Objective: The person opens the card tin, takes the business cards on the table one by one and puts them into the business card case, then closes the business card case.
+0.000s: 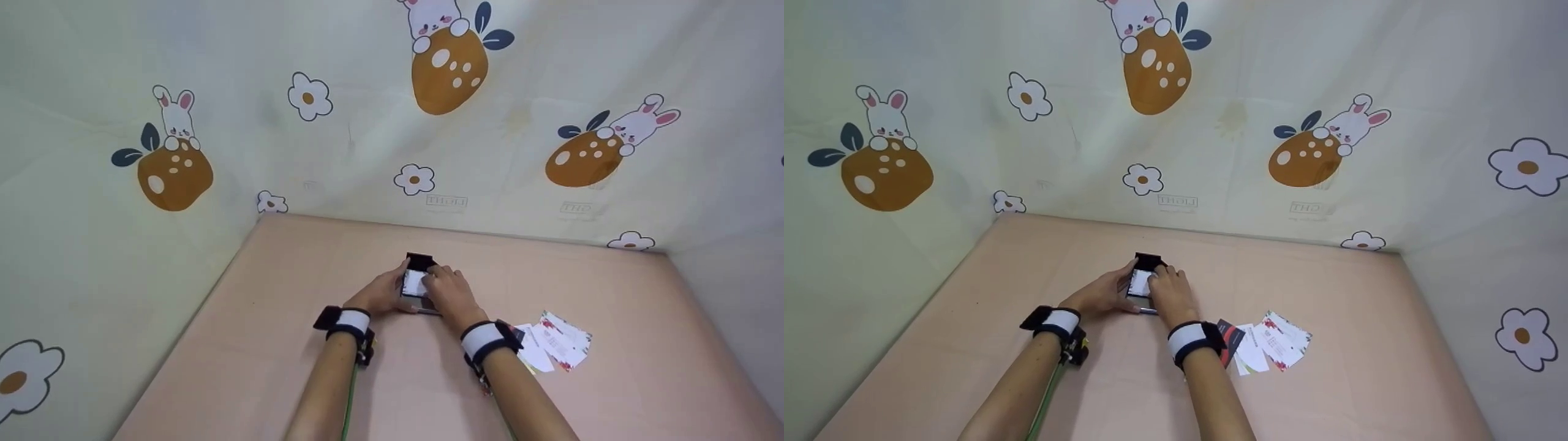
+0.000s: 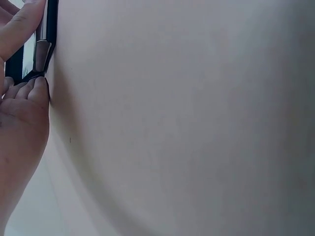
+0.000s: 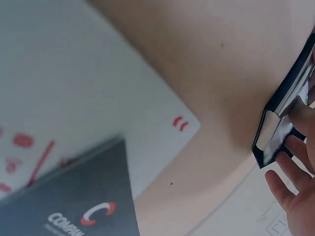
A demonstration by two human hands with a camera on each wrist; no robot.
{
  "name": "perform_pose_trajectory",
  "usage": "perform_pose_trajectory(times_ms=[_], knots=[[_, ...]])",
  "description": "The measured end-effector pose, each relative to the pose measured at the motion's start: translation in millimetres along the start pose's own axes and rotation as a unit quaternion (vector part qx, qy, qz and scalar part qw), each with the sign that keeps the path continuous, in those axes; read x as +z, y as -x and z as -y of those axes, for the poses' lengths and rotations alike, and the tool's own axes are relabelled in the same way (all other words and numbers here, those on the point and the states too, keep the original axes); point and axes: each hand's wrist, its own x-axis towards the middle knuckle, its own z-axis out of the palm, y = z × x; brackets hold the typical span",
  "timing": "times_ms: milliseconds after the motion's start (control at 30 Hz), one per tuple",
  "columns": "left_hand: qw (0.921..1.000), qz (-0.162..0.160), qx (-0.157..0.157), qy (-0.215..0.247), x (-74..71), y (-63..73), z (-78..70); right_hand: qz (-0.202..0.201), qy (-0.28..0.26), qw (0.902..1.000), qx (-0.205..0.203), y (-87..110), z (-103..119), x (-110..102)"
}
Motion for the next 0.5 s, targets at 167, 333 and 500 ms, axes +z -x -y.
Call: perform_pose_trajectory(times_ms=[167,333,500], knots=[[1.0000,0.001,-0.001,0.005,1.2,-0.6,-0.1,0.001,-0.001,1.0000,0.000,3.7,1.5,2.2],[0.9999,0.000,-0.008,0.015,1.6,-1.1,-0.5,0.031,-0.023,0.9992,0.011,7.3,4.6,-0.4],[0.9998,0.001,-0.014,0.017,1.7,-1.6,0.2,0.057,-0.034,0.9976,0.018,12.3,7.8,-1.9]])
